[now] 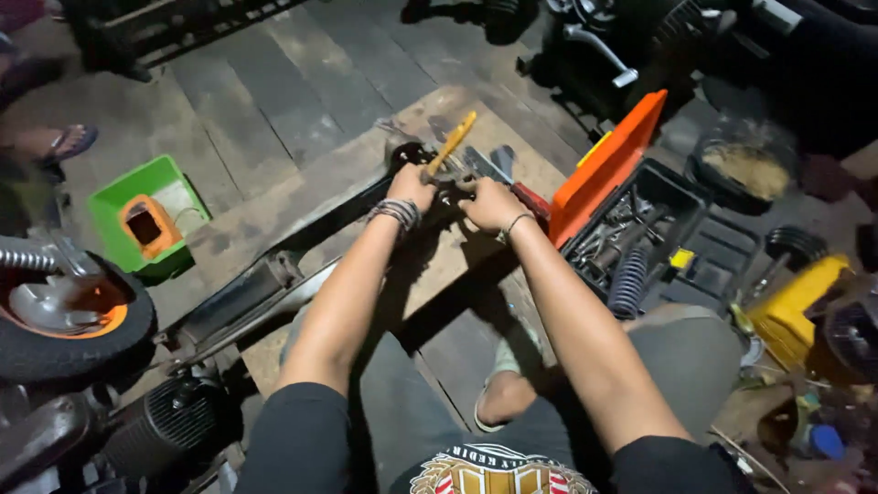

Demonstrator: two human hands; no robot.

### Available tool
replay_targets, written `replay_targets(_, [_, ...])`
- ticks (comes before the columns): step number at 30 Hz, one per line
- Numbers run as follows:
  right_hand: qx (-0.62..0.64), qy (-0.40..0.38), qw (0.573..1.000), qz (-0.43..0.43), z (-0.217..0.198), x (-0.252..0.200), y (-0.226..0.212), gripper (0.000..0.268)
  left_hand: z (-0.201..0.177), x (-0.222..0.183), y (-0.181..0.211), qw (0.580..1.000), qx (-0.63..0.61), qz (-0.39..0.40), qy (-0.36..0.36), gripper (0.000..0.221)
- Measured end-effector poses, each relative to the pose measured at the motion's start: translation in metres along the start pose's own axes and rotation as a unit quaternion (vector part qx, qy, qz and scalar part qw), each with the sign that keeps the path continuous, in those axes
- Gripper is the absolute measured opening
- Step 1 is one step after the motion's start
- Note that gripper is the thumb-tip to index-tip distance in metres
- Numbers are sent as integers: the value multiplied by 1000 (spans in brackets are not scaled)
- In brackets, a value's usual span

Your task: The person is cleaning a metal motorcycle part by brushing it and using a hammer with a punch to remove debris.

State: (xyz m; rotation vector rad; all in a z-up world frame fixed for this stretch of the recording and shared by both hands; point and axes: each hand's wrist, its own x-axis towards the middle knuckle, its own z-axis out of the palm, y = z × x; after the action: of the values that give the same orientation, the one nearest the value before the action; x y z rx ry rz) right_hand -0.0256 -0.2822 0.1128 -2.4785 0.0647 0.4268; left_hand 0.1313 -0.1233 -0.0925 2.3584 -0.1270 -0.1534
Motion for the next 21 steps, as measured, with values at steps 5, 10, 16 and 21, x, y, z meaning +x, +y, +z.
replay_targets(5, [61, 70, 996, 15, 28, -10, 40, 44, -40, -27, 3, 998, -58, 7, -7, 47])
replay_targets(10, [168, 151, 974, 28, 87, 26, 126, 48, -93, -53, -53, 996, -84, -3, 35, 45])
replay_targets(16, [331, 189, 924, -25, 107, -64, 48, 52, -181, -156, -73, 990, 133, 26, 44, 44])
replay_targets(21, [42, 36, 998, -12, 183, -29, 43, 51, -208, -197, -93, 967, 251, -47, -14, 55])
